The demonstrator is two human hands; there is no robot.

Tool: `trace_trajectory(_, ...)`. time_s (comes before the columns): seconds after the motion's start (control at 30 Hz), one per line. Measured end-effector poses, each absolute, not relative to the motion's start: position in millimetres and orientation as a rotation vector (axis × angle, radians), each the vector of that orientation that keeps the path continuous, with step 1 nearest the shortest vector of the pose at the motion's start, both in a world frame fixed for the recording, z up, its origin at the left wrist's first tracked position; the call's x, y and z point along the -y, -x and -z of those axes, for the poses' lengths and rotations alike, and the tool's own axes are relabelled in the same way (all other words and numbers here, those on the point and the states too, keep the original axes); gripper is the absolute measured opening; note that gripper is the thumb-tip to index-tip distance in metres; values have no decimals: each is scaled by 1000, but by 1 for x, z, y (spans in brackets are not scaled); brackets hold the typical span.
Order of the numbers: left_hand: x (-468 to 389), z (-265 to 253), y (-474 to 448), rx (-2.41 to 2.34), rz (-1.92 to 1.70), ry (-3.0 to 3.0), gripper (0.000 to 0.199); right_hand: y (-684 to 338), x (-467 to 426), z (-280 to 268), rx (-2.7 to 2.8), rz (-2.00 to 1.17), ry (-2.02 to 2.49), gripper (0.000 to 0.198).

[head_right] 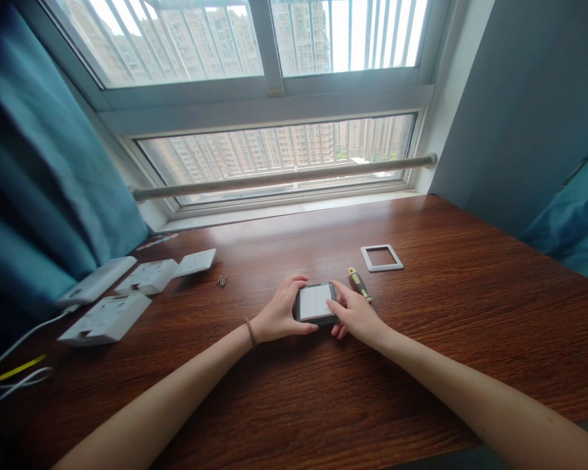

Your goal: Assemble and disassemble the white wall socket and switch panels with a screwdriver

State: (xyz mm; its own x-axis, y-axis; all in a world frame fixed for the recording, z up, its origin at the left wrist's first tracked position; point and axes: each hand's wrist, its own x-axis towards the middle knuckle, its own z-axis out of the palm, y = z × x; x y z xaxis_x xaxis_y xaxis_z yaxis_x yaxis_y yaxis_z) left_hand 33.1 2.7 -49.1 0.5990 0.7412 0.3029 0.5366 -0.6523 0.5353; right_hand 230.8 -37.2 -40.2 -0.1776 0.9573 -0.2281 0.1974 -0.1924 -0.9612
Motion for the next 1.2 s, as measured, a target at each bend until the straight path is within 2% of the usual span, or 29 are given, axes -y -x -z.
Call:
trace_trajectory(0.2,-4,50,-33,-1038,-698,-2446,83,-232,38,41,1490,-1352,1418,55)
trace_trajectory(0.37,-4,49,-33,-1034,-705,-2419,83,-237,40,36,1658,-1113,1474,49)
trace_trajectory(0.47,-4,48,-34,-1041,-694,-2398,86,-251,31,27,1730,-834,1473,42)
trace_trajectory(0.57,-4,48,-34,-1035,-682,-2372,92,-279,11,19,1794,-404,1499,31)
trace_trajectory(0.67,-3,48,-34,-1042,-691,-2336,97,-315,-14,19,1872,-71,1681,24)
trace_trajectory(0.8,-3,46,-34,-1062,-770,-2280,93,-348,-35,30,1987,-130,1818,24)
trace_trajectory(1.03,1,41,-33,-1036,-995,-2216,66,-356,-41,45,2035,-189,1850,17)
trace_trajectory(1.2,2,41,-33,-1026,-1040,-2188,65,-354,-41,41,2067,-161,1789,11)
